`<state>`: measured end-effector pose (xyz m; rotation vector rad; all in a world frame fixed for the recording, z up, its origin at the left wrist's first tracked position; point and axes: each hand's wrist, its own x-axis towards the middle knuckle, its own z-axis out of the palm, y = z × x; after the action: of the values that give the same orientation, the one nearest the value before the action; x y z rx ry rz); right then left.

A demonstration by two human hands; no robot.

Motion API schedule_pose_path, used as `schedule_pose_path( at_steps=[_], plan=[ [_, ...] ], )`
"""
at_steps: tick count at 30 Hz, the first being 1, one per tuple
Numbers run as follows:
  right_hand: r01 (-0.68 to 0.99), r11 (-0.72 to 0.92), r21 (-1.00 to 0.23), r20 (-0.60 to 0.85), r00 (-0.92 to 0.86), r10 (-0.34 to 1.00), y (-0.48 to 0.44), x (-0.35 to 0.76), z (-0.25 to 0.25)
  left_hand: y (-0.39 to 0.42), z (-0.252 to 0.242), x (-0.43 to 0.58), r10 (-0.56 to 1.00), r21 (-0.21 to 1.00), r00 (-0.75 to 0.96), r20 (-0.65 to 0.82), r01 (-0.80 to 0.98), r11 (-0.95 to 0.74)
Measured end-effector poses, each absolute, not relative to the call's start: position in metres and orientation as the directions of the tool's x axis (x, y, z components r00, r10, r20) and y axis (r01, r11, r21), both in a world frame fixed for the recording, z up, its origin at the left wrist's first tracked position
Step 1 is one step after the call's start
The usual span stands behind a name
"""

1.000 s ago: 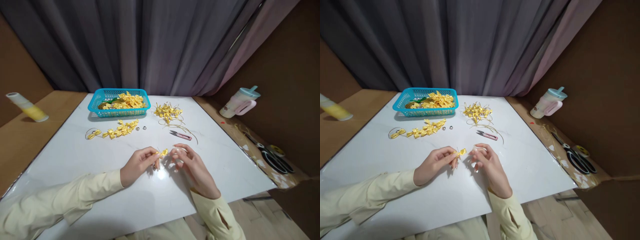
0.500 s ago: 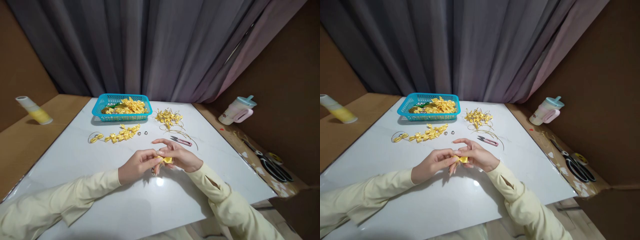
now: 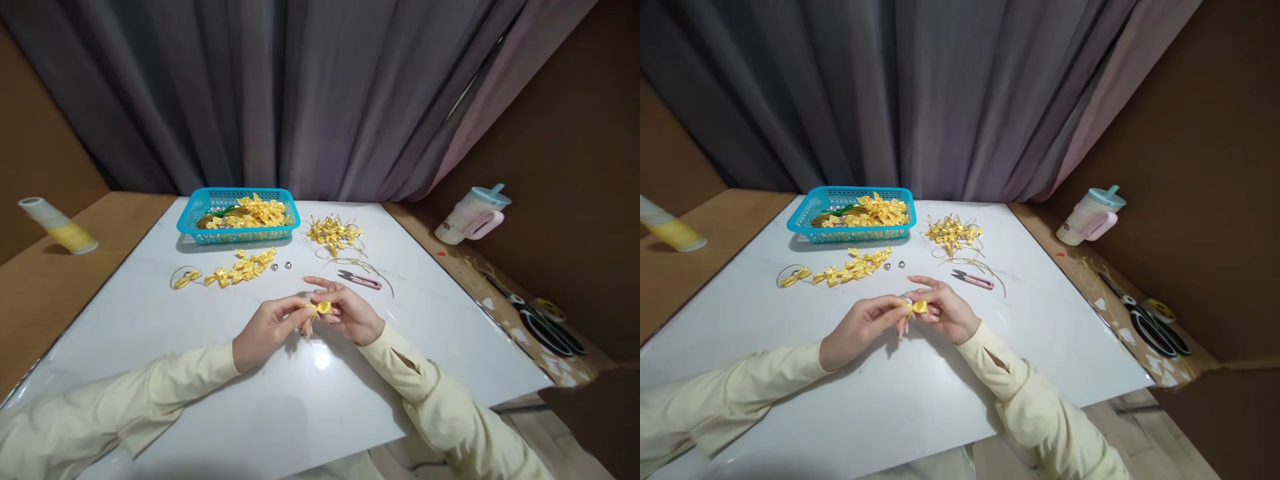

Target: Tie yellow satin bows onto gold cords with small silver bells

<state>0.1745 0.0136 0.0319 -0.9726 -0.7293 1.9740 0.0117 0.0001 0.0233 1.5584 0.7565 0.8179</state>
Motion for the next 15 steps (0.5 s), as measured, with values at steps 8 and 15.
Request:
schedule_pose_path(
  at_steps=[8,15],
  plan=[
    [-0.389,-0.509,-0.768,-0.361,-0.393,0.846,0.0139,0.1738,0.0302,-0.0004,0.0219,0.0096,0.821,0.971,0.550,0.151,0.074,-0.228],
    [-0.351,-0.585,-0.731,-0.405,-0.467,0.786,0.0151,0.1751,0.0290,-0.0004,0.0212,0.0067,0.740,0.873,0.579,0.342,0.096,-0.478]
  ],
)
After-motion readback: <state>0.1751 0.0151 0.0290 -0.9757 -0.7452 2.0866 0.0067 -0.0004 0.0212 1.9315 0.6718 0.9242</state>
